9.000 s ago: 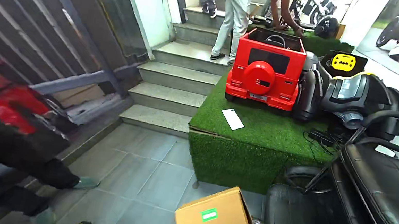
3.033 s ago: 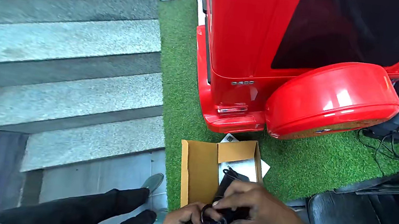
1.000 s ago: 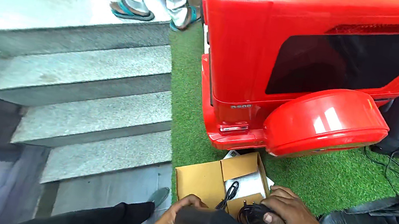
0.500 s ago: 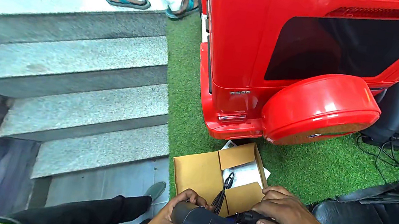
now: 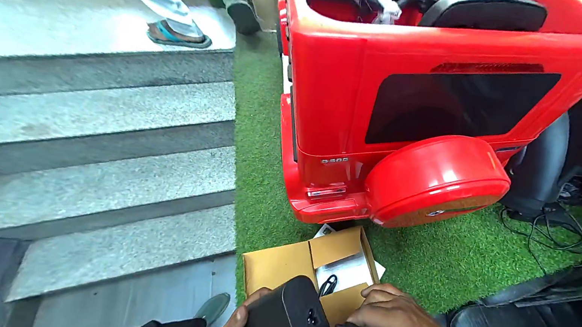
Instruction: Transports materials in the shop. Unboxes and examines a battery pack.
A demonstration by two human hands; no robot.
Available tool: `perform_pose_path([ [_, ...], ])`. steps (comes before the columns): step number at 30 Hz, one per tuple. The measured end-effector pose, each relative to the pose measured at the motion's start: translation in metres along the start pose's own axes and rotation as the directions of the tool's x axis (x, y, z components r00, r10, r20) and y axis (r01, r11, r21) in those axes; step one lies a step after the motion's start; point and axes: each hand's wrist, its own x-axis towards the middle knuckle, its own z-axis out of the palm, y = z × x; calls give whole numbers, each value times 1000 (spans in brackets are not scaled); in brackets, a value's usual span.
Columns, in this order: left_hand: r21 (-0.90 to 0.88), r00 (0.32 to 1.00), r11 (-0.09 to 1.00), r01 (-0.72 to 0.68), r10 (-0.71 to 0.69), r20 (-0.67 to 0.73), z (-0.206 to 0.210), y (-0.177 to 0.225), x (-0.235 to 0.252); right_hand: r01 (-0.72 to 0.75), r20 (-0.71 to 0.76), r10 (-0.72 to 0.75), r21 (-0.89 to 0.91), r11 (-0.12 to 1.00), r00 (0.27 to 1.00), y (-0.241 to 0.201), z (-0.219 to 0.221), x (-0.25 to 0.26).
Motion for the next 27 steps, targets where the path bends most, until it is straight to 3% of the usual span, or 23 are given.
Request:
perform_pose_path([
  [2,15,999,1000,-9,10,-42,3,1,-1,4,18,-4,-10,1000,1000,-3,0,3],
  [7,-18,999,999,-31,32,39,-7,0,-5,-19,61,23,-54,998,998,-10,0,8],
  [15,-53,999,999,2,0,34,-5,1,-4,-21,104,32,-107,994,994,-15,-4,13],
  [21,120,998,992,26,-32,50,-15,6,-5,-18,155,43,-157,987,987,-18,-10,17],
  [27,123,997,991,47,-55,62,-16,7,-8,-44,257,88,-171,984,962,-22,-16,23],
])
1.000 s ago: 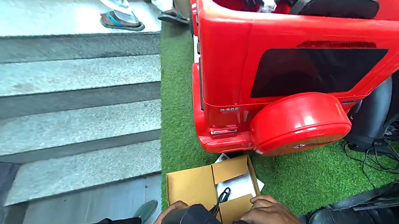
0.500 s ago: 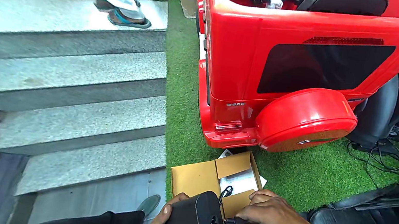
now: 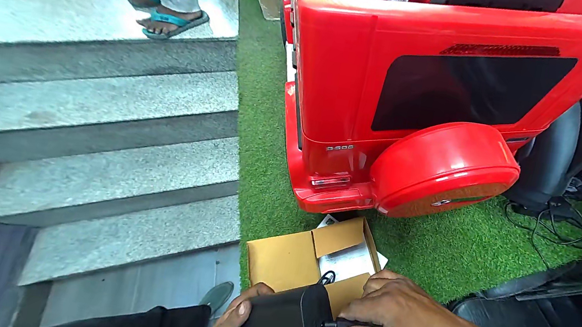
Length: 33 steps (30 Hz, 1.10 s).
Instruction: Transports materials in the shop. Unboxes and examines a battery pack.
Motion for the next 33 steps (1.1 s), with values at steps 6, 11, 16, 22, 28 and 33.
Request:
perform_pose_path([
  [6,38,1000,999,15,-15,8,0,4,-1,-50,189,57,-44,998,980,-11,-21,4],
  [11,134,995,990,36,-22,-100,8,11,-12,-159,255,169,-61,985,952,-18,-25,6],
  [16,221,994,974,48,-24,-108,8,20,-14,-218,313,230,-71,973,922,-23,-27,9],
  [22,241,993,969,59,-34,-109,8,23,-14,-279,346,302,-118,953,888,-34,-28,12],
  [28,307,987,943,131,-96,-127,18,31,-15,-357,367,387,-149,922,846,-42,-27,3],
  [33,312,987,938,155,-132,-93,18,38,-11,-390,401,380,-60,919,833,-37,-27,1],
])
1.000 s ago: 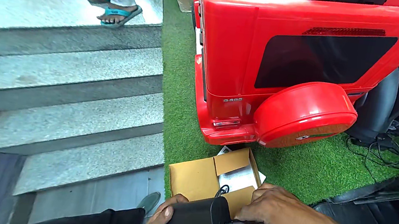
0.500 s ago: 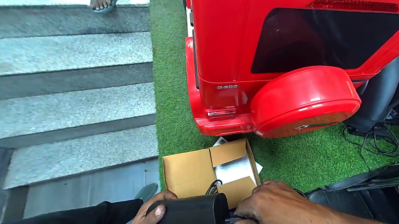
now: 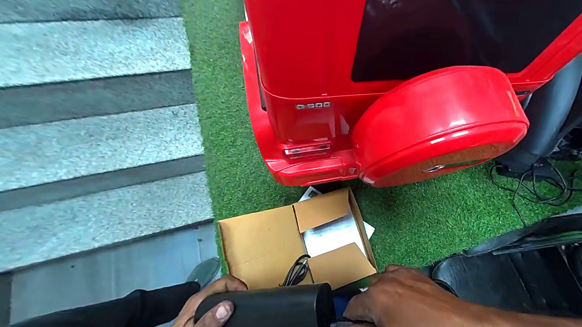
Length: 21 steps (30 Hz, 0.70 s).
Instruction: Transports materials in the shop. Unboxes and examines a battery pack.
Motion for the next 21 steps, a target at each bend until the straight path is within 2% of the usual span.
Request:
perform_pose_path([
  [7,67,1000,998,-18,19,-18,4,11,-4,-42,12,41,93,995,999,-1,3,-5],
  [12,19,1000,1000,-6,7,-21,3,8,-2,-15,4,15,143,990,1000,0,0,4],
  [17,-66,995,995,75,-80,-68,-3,1,-18,55,-28,-51,172,983,998,9,3,26],
  [19,-96,999,994,51,-53,-9,-11,3,-18,104,-29,-101,151,983,994,14,-5,27],
  [21,-33,992,998,46,-42,117,-22,15,-13,122,22,-129,195,973,991,18,-13,20],
])
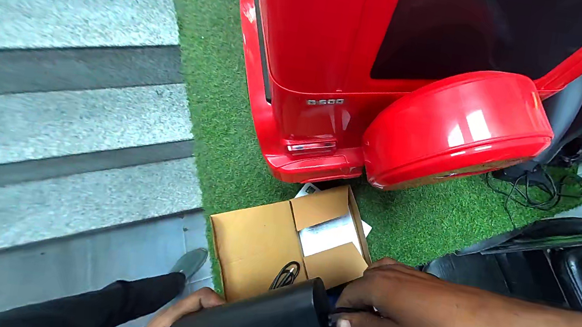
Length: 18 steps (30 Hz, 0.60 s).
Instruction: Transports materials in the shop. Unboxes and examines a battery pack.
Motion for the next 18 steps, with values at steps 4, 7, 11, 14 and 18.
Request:
perform_pose_path([
  [4,275,947,961,2,-90,308,-29,30,24,-47,101,51,-43,998,994,-1,-9,-16],
  [7,578,825,815,-47,-295,482,-22,58,51,-84,48,93,-153,985,995,-9,-1,-21],
  [11,683,731,717,-138,-391,559,17,82,88,-15,-18,11,-254,967,1000,-9,14,-17],
  [14,669,716,729,-141,-392,578,32,70,99,-42,-24,38,-242,969,999,-5,23,-19],
  [18,692,696,716,-90,-452,558,43,66,97,-127,-15,126,-134,983,992,-5,33,-24],
])
